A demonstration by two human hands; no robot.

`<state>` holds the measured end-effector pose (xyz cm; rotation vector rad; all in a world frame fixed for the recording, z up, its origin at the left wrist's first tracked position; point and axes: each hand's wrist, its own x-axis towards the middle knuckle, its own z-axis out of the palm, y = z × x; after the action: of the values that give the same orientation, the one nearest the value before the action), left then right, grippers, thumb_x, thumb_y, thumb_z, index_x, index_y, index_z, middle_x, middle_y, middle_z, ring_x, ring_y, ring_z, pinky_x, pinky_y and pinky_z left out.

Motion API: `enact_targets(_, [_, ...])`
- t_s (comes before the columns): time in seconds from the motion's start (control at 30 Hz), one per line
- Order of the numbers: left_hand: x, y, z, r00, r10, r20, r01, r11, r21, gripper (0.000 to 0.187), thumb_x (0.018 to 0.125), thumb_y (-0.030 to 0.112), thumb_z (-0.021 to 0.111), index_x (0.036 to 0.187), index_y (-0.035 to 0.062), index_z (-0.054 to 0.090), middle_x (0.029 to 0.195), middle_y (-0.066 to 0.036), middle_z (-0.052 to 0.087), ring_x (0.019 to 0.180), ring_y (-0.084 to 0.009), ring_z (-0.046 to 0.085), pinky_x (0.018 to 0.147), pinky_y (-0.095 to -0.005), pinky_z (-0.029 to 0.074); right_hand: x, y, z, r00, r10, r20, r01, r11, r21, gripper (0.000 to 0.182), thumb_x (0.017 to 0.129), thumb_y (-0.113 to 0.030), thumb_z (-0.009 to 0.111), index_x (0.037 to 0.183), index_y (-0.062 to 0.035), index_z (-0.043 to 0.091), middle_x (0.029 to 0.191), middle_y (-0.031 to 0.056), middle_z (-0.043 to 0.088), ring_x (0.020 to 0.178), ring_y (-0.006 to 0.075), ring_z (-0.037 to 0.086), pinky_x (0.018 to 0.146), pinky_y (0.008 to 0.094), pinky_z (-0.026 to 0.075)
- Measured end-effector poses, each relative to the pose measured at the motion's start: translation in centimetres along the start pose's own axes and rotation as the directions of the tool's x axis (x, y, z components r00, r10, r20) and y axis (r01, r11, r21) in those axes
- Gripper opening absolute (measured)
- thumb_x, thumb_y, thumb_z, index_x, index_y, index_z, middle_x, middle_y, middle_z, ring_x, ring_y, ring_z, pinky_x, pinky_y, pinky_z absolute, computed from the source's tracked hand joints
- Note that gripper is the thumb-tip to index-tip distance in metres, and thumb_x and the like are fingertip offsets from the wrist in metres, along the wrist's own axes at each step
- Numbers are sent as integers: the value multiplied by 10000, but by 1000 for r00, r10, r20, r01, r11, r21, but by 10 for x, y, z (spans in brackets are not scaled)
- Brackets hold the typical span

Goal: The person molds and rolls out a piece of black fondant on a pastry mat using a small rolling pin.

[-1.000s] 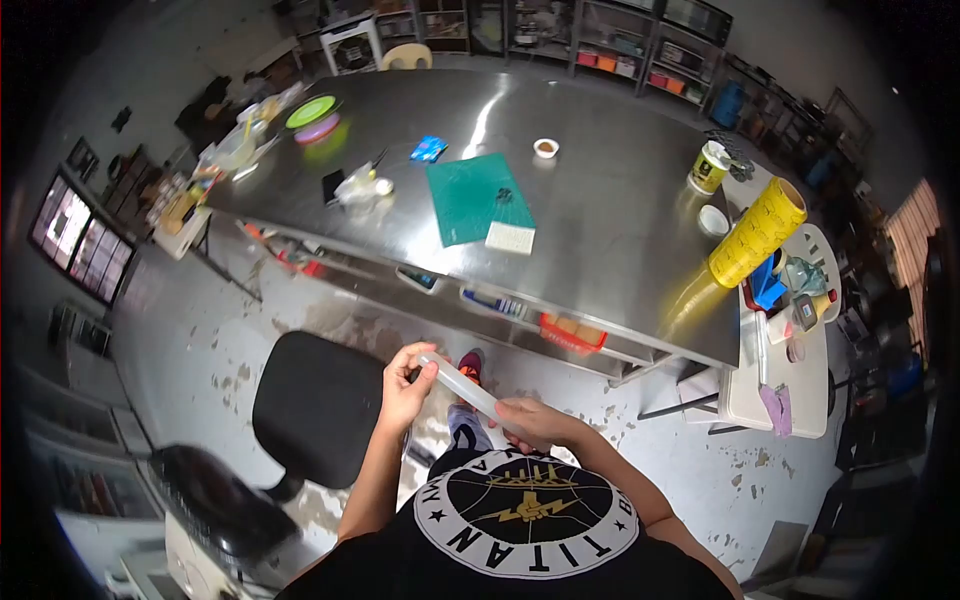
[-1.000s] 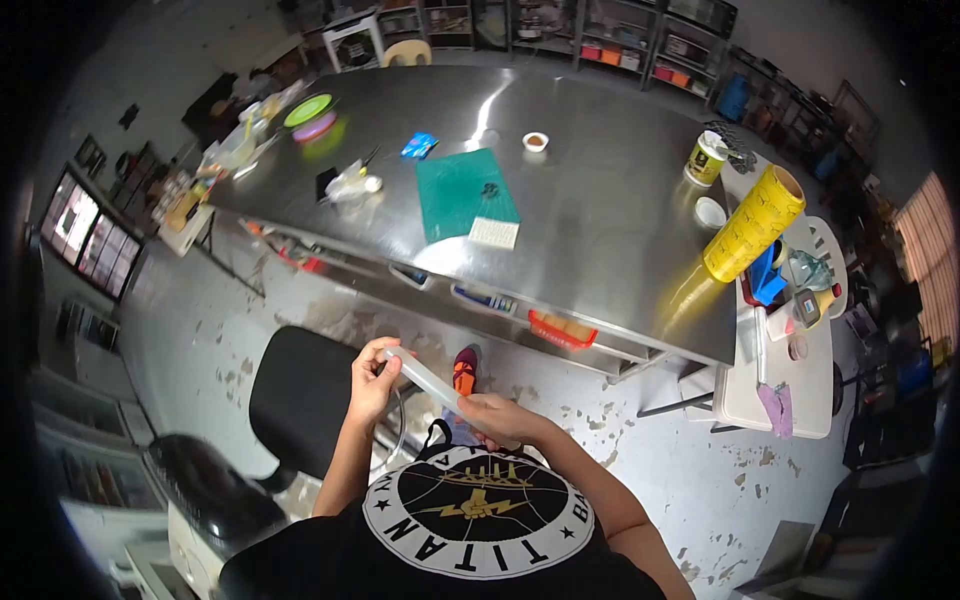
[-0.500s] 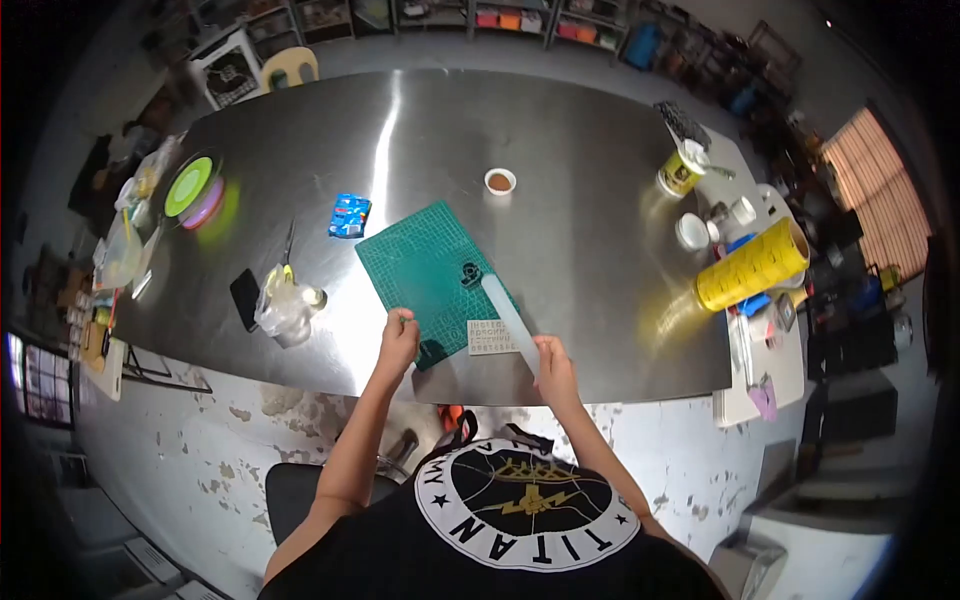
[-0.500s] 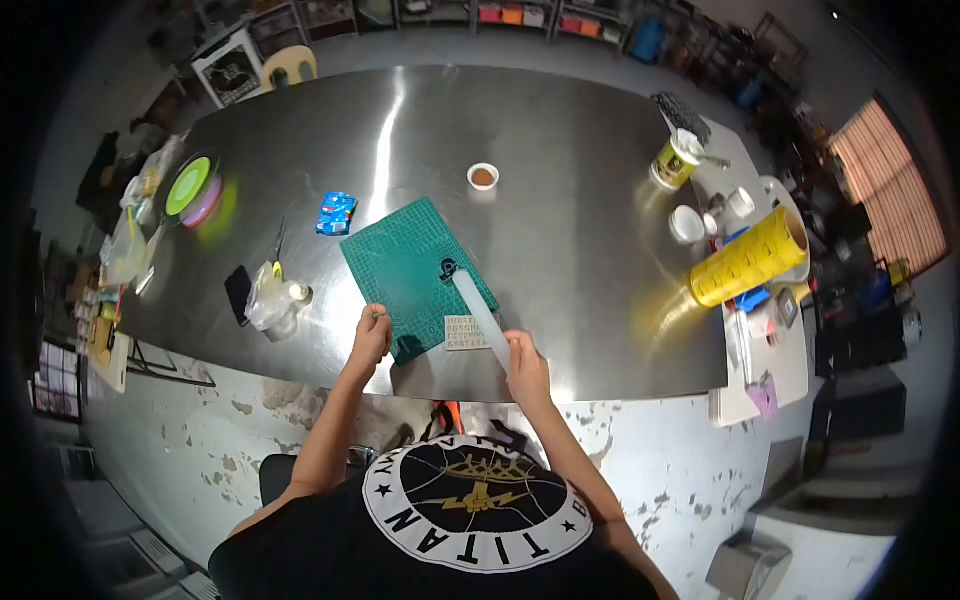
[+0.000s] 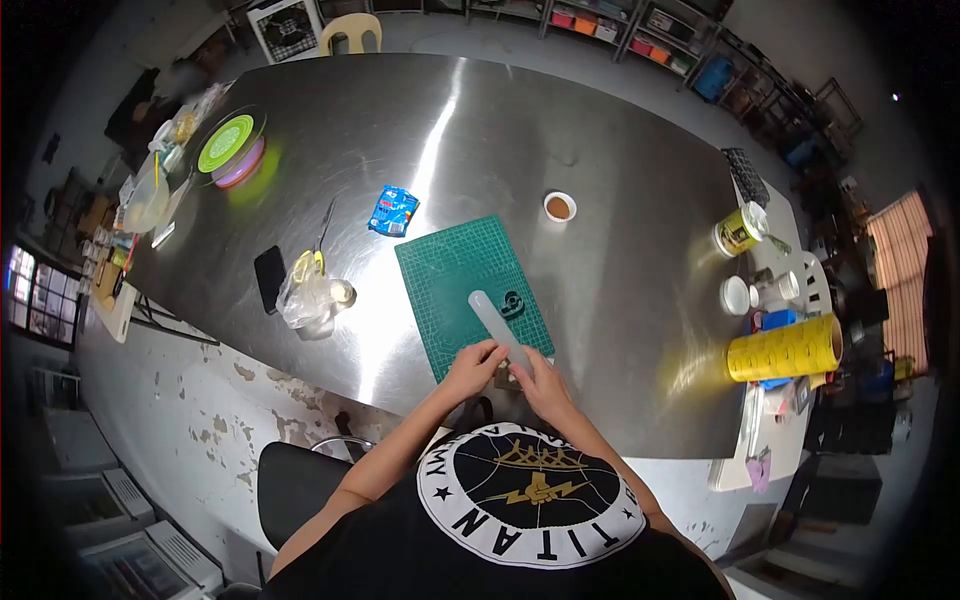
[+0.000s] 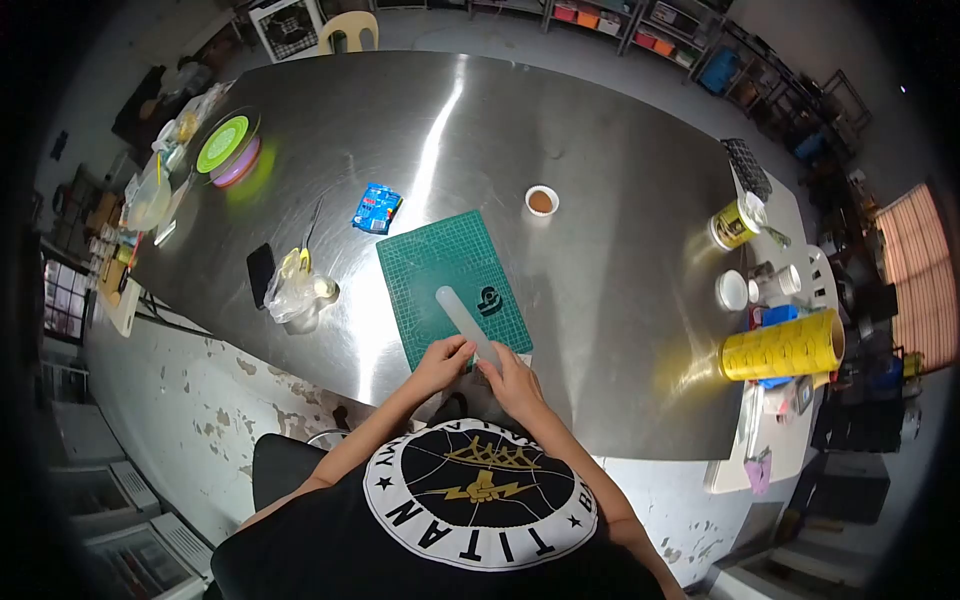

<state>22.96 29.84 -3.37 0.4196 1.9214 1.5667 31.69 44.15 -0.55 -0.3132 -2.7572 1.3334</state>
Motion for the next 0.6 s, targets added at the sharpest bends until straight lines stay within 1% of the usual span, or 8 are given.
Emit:
enact_targets(0.07, [6, -3, 1, 999, -39, 13, 38, 995, 93, 356, 906, 328, 482, 927, 2, 622, 673, -103, 602, 598, -154, 557, 565, -301, 425, 7, 4, -8, 998, -6, 57, 1, 997, 82, 356, 905, -342, 468, 1081, -39, 530, 960, 172, 602, 867, 342, 592, 709, 405, 458])
enact_targets(0.2, [8, 15, 6, 995, -82, -65, 94, 973, 211, 328, 892, 316, 483, 973, 27, 618, 747, -133, 606, 673, -244, 591, 623, -340, 451, 16, 40, -13, 992, 108, 72, -121, 971, 208, 383, 942, -344, 393, 991, 2, 549, 675, 103, 588, 564, 187, 570, 544, 319, 447])
enact_targets(0.27, [13, -6, 10, 930, 206, -304, 3, 823, 567, 286, 851, 217, 520, 1070, 40, 575, 910, -168, 583, 846, -321, 571, 716, -386, 456, 21, 56, -19, 986, 156, 64, -166, 961, 221, 404, 955, -354, 360, 958, 1, 550, 615, 77, 573, 486, 149, 542, 474, 296, 435])
enact_targets(0.33, [19, -19, 5, 929, 197, -314, 36, 794, 606, 310, 826, 167, 533, 1108, 39, 544, 979, -186, 551, 919, -354, 532, 756, -406, 445, 20, 64, -25, 942, 320, 101, -336, 898, 286, 414, 967, -356, 319, 912, -17, 549, 584, 47, 559, 407, 107, 488, 377, 259, 389])
enact_targets(0.43, [14, -17, 5, 938, 194, -286, 51, 741, 670, 409, 777, 64, 562, 1173, 5, 477, 1078, -218, 502, 1019, -383, 475, 823, -428, 424, 19, 69, -33, 930, 349, 118, -368, 892, 262, 399, 971, -342, 309, 916, -17, 534, 598, 52, 560, 414, 109, 496, 364, 256, 393])
enact_targets(0.5, [12, -10, 9, 860, 424, -285, -18, 582, 813, 426, 786, 84, 573, 1190, 6, 459, 1065, -214, 507, 1025, -355, 479, 846, -435, 416, 16, 64, -38, 924, 351, 153, -382, 870, 311, 398, 970, -346, 313, 943, -11, 528, 608, 53, 563, 415, 108, 497, 371, 255, 400])
enact_targets(0.53, [13, -6, 13, 860, 427, -278, -20, 575, 818, 426, 786, 84, 573, 1190, 6, 459, 1065, -214, 507, 1025, -355, 479, 846, -435, 416, 16, 59, -41, 920, 344, 190, -391, 851, 350, 400, 969, -349, 317, 970, -5, 521, 618, 55, 566, 416, 106, 498, 378, 254, 408])
enact_targets(0.6, [15, 1, 29, 809, 402, -429, -161, 853, 496, 438, 829, 152, 593, 1213, 11, 435, 1090, -171, 508, 1008, -273, 507, 814, -380, 439, 14, 46, -46, 923, 311, 226, -376, 854, 359, 383, 965, -345, 338, 1004, -6, 512, 624, 50, 561, 422, 101, 494, 384, 250, 406])
